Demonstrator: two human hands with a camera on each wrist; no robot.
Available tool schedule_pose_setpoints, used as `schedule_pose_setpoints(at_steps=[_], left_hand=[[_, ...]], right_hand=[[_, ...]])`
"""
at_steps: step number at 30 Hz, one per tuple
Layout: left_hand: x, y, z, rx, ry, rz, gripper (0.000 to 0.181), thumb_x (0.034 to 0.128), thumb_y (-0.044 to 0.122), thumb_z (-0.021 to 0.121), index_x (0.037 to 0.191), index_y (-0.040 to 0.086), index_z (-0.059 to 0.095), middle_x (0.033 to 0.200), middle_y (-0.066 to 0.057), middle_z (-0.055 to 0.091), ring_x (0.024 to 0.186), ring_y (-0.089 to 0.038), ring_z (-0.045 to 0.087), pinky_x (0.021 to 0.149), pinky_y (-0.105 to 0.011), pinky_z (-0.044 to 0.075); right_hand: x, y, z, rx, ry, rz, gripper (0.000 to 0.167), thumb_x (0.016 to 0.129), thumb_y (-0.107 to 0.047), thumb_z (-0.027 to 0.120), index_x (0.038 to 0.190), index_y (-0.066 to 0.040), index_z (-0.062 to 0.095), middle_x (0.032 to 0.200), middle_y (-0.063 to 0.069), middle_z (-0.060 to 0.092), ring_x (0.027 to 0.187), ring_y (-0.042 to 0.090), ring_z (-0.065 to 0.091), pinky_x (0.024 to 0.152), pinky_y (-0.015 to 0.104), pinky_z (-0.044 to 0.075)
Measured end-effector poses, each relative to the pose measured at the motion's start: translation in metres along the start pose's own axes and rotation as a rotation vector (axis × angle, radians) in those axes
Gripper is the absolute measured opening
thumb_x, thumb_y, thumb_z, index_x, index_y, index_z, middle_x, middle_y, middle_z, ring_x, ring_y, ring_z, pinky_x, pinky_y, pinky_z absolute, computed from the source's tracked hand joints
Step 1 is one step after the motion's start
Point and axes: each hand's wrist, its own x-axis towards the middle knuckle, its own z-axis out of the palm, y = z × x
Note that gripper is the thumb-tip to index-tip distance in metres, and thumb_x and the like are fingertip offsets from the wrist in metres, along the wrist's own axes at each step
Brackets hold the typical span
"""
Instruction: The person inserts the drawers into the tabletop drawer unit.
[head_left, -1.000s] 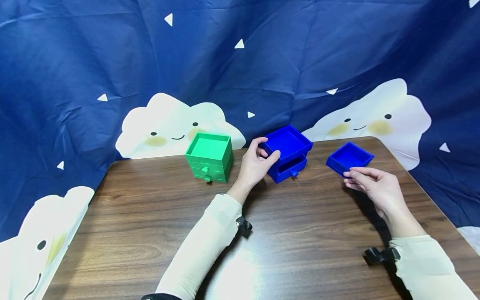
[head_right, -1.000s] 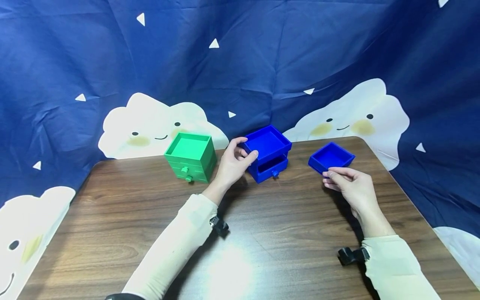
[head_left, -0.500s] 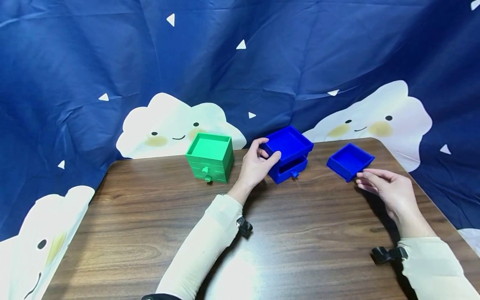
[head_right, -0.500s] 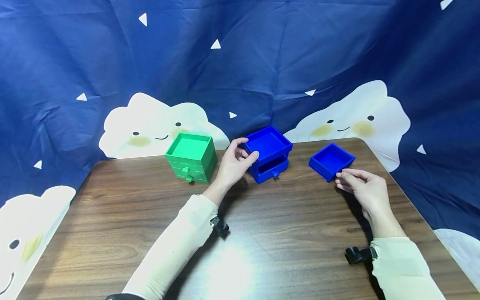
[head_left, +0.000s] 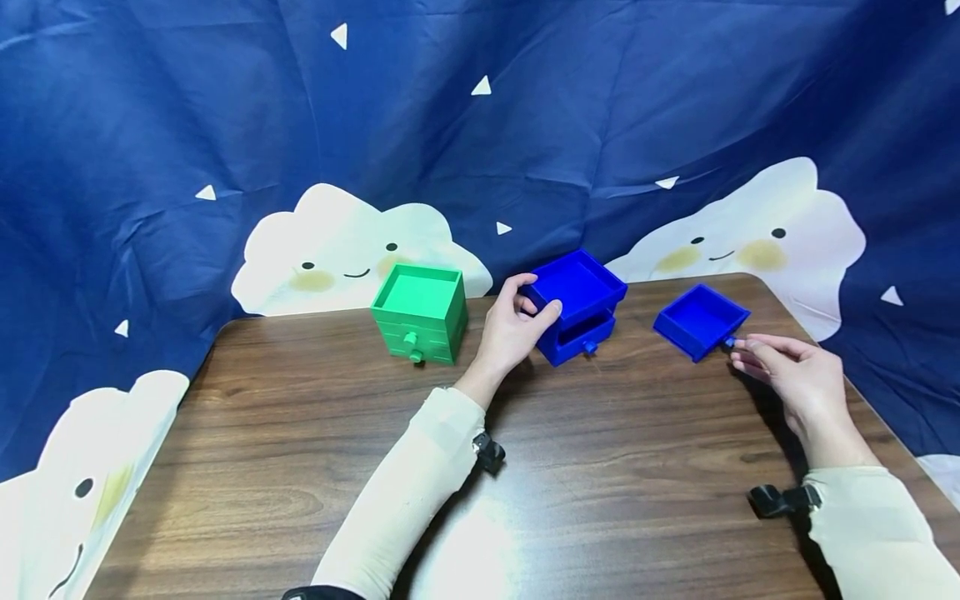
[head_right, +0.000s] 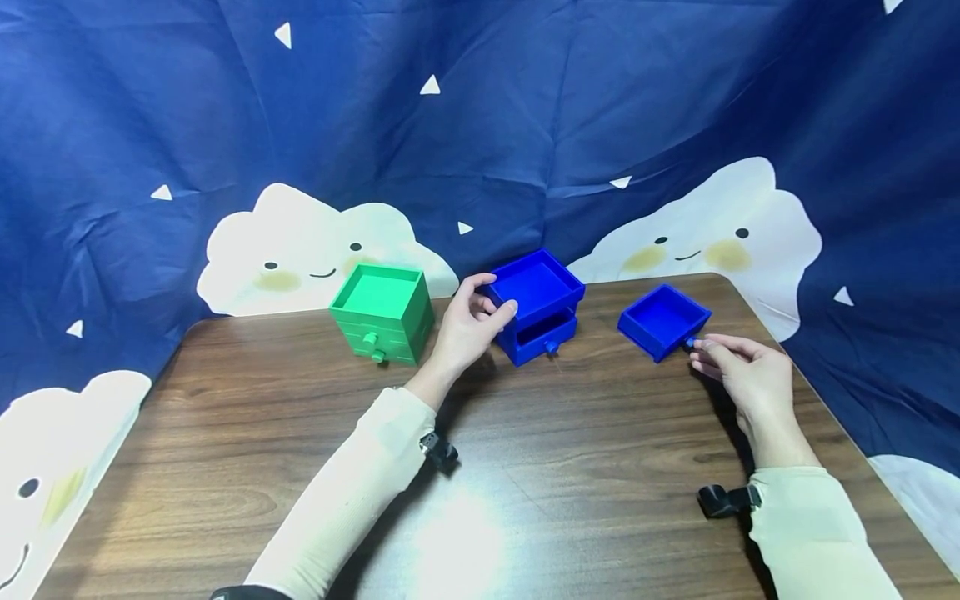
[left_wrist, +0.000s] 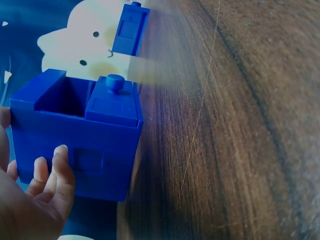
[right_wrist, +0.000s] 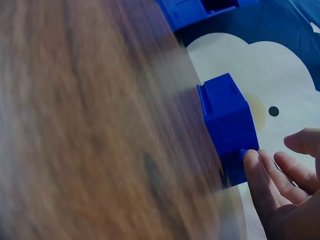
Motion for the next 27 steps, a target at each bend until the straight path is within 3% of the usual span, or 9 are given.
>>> schedule_pose_setpoints(at_steps=[10,19,27], left_hand=[[0.001,-0.001,0.000,-0.008,0.002,0.005,0.056,0.0969,0.033,0.078,0.146,0.017,0.057,0.099,-0.011,0.061,0.079,-0.014,0.061,0.069,-0.020,0.049],[0.001,0.000,0.002,-0.026,0.005,0.014,0.056,0.0962,0.033,0.079,0.145,0.017,0.058,0.098,-0.011,0.062,0.084,-0.025,0.066,0.069,-0.020,0.049],[0.001,-0.001,0.001,-0.020,0.009,0.005,0.056,0.0962,0.034,0.079,0.145,0.018,0.058,0.097,-0.009,0.061,0.076,-0.010,0.060,0.069,-0.021,0.050]], right_hand=[[0.010,0.007,-0.006,-0.050,0.047,-0.014,0.031,0.101,0.002,0.069,0.084,-0.022,0.081,0.078,-0.010,0.080,0.066,0.006,0.078,0.065,0.019,0.063],[0.018,0.006,-0.005,-0.103,-0.022,0.018,0.040,0.100,0.004,0.066,0.081,-0.028,0.078,0.078,-0.013,0.076,0.067,0.004,0.077,0.068,0.016,0.062],[0.029,0.007,-0.002,-0.348,-0.058,0.015,0.040,0.102,0.000,0.067,0.082,-0.035,0.072,0.075,-0.022,0.073,0.066,-0.002,0.075,0.066,0.013,0.060]])
